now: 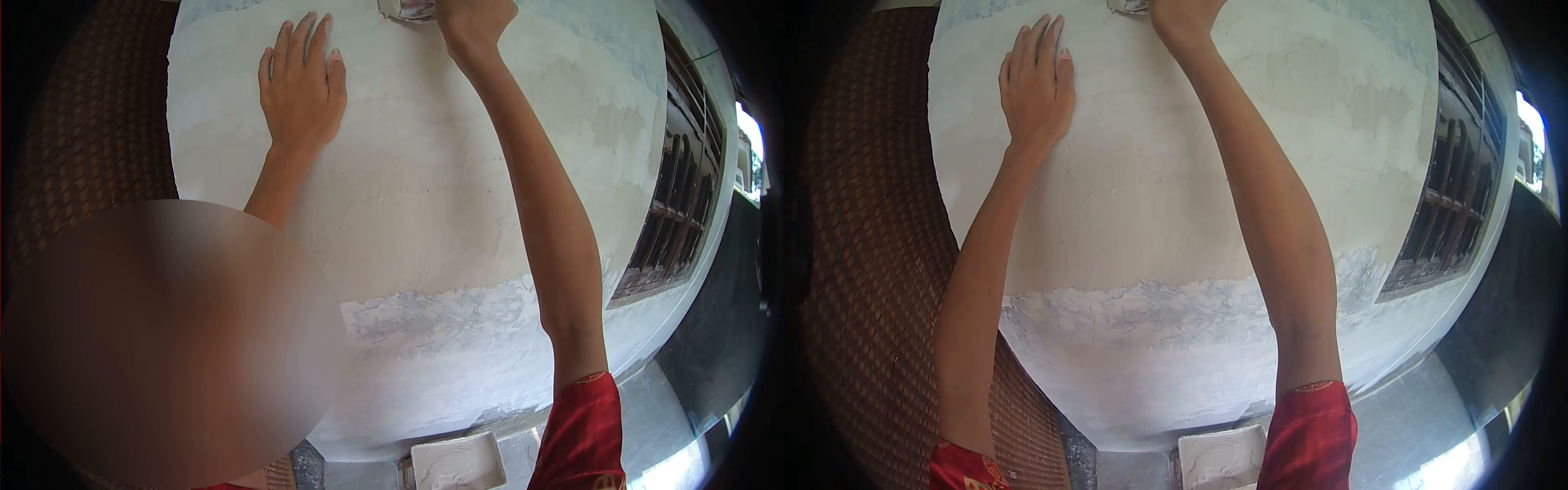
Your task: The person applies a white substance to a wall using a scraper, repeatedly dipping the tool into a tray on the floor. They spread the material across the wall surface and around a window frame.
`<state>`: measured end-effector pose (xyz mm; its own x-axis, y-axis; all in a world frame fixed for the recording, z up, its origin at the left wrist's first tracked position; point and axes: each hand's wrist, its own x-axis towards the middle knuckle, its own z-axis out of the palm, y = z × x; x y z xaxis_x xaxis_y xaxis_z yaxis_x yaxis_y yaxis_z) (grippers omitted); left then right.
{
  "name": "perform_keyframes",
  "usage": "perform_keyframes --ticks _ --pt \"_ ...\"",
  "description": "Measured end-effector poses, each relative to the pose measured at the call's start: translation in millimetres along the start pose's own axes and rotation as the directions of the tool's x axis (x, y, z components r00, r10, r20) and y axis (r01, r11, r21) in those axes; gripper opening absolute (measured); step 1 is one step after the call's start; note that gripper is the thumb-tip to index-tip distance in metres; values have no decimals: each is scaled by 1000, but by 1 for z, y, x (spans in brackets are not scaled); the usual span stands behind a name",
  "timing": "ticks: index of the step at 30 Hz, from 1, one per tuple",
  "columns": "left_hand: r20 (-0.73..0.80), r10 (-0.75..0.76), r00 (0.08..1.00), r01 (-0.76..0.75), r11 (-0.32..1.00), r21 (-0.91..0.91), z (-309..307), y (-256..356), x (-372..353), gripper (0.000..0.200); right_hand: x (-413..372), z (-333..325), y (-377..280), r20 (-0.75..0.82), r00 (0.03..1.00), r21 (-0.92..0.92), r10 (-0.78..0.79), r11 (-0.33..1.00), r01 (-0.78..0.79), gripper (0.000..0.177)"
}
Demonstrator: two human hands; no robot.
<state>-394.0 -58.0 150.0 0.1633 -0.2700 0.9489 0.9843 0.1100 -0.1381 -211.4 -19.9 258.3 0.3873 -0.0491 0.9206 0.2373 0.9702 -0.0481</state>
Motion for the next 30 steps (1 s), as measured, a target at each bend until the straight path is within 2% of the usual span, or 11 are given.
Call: perform_keyframes --ticks 5,9,11,14,17,19,21,23,25,26,30 --pt "-18 2 1000 -1 999 48 1 3 -2 47 30 -45 29 -159 986 -54 50 997 -60 20" --pt "-18 3 1000 -2 999 43 1 4 -2 47 12 -41 -7 -65 987 131 144 982 -135 22" --pt "5 -2 1000 2 1000 29 -1 2 -2 46 -6 -13 -7 -8 998 56 -56 997 57 23" --pt "-6 12 1000 -12 1000 20 1 -1 -2 46 -12 5 8 -42 994 55 -104 993 106 26" --pt "-8 4 1000 -4 1000 19 1 1 -4 46 -1 -43 10 16 943 9 334 943 -334 35" --pt "-10 -2 1000 2 999 32 1 5 -4 46 20 -64 57 -185 951 60 246 969 -239 29" --pt "-14 -10 1000 11 999 47 1 5 -5 46 20 -76 52 -181 949 76 256 966 -246 29" --pt "-17 -7 1000 8 998 65 2 6 -5 46 12 -66 43 -134 962 206 239 956 -209 29" --pt "-8 0 1000 0 999 50 1 3 -4 46 -1 -37 22 40 967 168 253 952 -257 33" --pt "-2 4 1000 -4 999 37 1 2 -4 46 -17 -24 5 57 997 200 54 978 -64 37" --pt "-3 4 1000 -4 1000 29 1 1 -4 46 -9 -10 8 99 993 121 71 989 -83 30"
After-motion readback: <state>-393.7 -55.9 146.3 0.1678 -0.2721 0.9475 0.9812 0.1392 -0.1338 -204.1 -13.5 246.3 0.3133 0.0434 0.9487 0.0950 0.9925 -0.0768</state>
